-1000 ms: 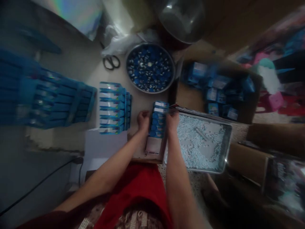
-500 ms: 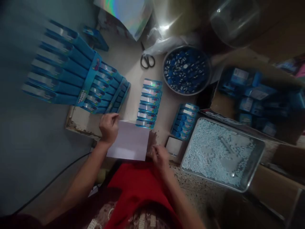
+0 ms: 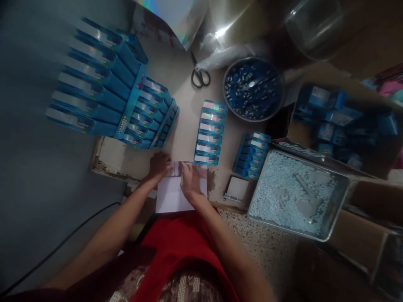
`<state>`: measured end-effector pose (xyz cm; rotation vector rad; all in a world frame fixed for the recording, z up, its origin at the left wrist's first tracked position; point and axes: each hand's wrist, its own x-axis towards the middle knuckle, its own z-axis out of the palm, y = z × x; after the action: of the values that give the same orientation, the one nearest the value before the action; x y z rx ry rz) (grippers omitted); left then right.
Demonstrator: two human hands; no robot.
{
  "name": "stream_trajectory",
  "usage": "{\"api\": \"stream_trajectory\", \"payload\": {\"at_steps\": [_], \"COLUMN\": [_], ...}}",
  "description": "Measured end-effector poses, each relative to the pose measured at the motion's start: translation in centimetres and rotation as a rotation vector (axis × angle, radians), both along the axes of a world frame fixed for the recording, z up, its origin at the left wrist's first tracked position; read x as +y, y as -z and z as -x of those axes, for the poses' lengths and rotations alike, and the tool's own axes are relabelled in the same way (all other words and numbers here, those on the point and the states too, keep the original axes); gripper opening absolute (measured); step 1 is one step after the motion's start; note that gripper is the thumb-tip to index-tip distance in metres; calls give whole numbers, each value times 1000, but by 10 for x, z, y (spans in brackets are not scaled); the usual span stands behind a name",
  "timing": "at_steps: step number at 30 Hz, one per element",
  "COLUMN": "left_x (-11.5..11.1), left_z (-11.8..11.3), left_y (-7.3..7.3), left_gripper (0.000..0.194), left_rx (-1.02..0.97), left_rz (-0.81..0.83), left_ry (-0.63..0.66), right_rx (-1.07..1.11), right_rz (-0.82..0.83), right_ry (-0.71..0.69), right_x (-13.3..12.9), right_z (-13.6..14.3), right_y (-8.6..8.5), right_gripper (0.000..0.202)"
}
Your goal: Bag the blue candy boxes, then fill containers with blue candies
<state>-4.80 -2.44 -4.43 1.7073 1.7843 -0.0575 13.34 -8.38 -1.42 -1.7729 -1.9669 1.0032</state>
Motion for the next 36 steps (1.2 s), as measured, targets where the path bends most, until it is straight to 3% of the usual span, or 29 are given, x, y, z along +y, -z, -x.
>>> {"api": "stream_trajectory", "payload": {"at_steps": [2,7,14,18,23,26,29,32,36], "left_x": [2,0,-6,-5,2,-5,-30,-61,-77], "left_z": [8,18,24,31,27,16,-2,-33,-87], "left_y": [3,1,0,-1,-8,-17,-33,-54,-79], "left_gripper": [11,13,16,16,13,18,27,22,37], "left_rx": [-132,-286,-411,-344,-172,-50,0,-305,-988], "left_rz": [37,114,170,156,84,-44,-242,-154,343], "left_ry": [3,-31,-136,-132,-99,-61,-18,-126,-554], "right_rx": [-68,-197,-165,-165,-236,-139,49,279,559], "right_rz": [-35,-80,-88,-66,-19,14,149,303,436], "right_ry": [-27,-164,-259,-202,-145,46,339,533,639], "right_x": [9,18,-15,-30,-34,-34,-32,-28,-25], "right_z": [8,21,19,8,-1,-12,-36,-71,-115], "right_y": [13,32,42,25,-7,-27,-48,-67,-84], "right_gripper": [52,49,55,46,16,11,13,10,13]}}
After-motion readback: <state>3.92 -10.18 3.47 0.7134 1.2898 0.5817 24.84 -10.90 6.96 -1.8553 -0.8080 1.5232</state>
